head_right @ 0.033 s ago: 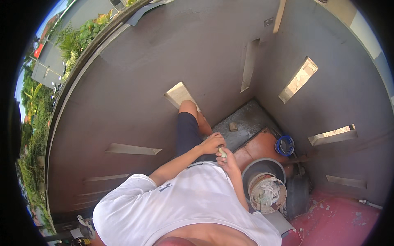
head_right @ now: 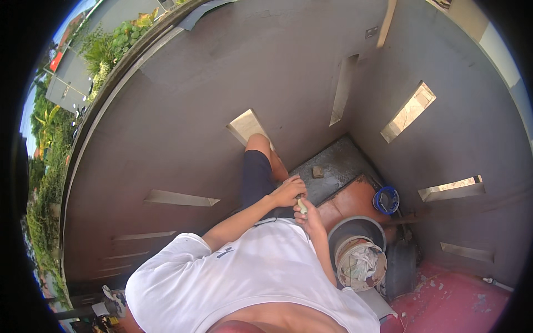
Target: The person uses a trowel to apply and smooth plaster onto a ceiling surface. The person repeatedly scoops material and spreads it across the ceiling, working in sections to create a uniform finish.
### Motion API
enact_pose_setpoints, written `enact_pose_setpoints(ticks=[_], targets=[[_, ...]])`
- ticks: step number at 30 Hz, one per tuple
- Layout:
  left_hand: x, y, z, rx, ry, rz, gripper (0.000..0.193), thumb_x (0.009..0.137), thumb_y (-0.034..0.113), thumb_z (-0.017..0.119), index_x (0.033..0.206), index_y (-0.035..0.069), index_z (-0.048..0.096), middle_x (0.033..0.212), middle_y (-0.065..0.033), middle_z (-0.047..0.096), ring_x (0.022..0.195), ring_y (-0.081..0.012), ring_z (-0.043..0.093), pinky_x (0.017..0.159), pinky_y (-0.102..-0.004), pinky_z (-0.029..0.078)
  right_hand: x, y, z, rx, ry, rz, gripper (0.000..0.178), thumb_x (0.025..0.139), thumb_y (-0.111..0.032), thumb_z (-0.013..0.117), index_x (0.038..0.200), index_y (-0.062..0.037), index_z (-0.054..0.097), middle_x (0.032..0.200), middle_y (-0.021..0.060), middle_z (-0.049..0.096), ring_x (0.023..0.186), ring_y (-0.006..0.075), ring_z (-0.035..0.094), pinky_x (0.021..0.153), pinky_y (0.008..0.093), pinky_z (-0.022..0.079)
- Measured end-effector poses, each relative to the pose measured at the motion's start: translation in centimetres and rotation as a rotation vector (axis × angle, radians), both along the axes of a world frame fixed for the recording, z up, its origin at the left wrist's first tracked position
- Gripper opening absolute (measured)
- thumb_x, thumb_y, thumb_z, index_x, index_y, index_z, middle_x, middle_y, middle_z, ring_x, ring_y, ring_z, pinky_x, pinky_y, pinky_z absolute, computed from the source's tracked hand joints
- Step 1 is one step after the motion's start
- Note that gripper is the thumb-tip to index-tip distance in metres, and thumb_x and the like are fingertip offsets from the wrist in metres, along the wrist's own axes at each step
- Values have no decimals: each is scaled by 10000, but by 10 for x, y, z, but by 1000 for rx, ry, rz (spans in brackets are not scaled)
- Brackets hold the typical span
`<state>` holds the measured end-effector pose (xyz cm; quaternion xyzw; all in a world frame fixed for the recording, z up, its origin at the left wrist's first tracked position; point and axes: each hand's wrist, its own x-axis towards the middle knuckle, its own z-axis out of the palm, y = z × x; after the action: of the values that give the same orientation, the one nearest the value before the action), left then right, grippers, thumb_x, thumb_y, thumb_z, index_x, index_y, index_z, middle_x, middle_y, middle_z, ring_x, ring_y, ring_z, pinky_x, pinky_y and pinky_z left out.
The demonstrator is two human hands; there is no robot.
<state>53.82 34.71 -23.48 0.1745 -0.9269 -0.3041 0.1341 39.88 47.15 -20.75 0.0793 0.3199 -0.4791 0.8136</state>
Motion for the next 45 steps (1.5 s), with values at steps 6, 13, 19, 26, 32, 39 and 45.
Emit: enact_pose_setpoints(ticks=[6, 13, 19, 26, 32, 39, 45], targets=[[22, -25, 117, -297, 15, 424, 358, 712, 46, 670, 1064, 109, 646, 1268, -130, 532, 1341, -313, 406, 1190, -565, 199, 16, -51, 56, -330, 504, 134, 440, 1042, -292, 517, 1406, -78, 395, 802, 35, 532, 502, 37, 369, 451, 207, 285], [66, -37, 188, 71, 553, 921, 671, 854, 77, 632, 1457, 42, 341, 1498, -269, 287, 1434, -450, 240, 1180, -506, 222, 29, -155, 150, -805, 596, 243, 552, 1040, -189, 485, 1539, -40, 301, 937, 62, 574, 562, 56, 441, 464, 201, 380], [78, -75, 236, 634, 895, 755, 571, 1066, 392, 300, 1449, -31, 335, 1432, -196, 444, 1245, -293, 545, 1045, -411, 426, 70, -205, 196, -958, 308, 240, 556, 1022, -175, 490, 1540, -67, 318, 895, 40, 518, 524, 51, 411, 423, 195, 346], [66, -114, 275, 777, 1072, 796, 634, 1067, 475, 221, 1295, -53, 489, 1181, -198, 620, 1045, -297, 662, 863, -390, 555, 106, -231, 211, -874, 449, 153, 536, 1049, -318, 455, 1507, -53, 372, 733, -10, 485, 441, 25, 340, 382, 184, 259], [58, -138, 249, 766, 1213, 589, 661, 1038, 581, 267, 1154, -21, 511, 964, -179, 668, 943, -301, 687, 792, -390, 575, 83, -255, 221, -947, 598, 258, 501, 1021, -275, 483, 1446, -12, 466, 787, 6, 541, 452, 21, 354, 377, 177, 257], [56, -146, 252, 729, 1378, 564, 588, 1030, 578, 306, 1001, 22, 498, 867, -169, 648, 857, -323, 699, 730, -433, 588, 90, -258, 230, -949, 743, 271, 486, 1004, -243, 524, 1405, 30, 500, 1153, 43, 589, 592, 29, 461, 387, 166, 287], [50, -151, 252, 666, 1449, 557, 584, 1034, 564, 317, 982, 13, 503, 814, -165, 641, 806, -325, 703, 715, -435, 592, 87, -262, 239, -939, 778, 284, 482, 1004, -242, 523, 1404, 25, 505, 1051, 28, 609, 599, 31, 461, 385, 167, 282]])
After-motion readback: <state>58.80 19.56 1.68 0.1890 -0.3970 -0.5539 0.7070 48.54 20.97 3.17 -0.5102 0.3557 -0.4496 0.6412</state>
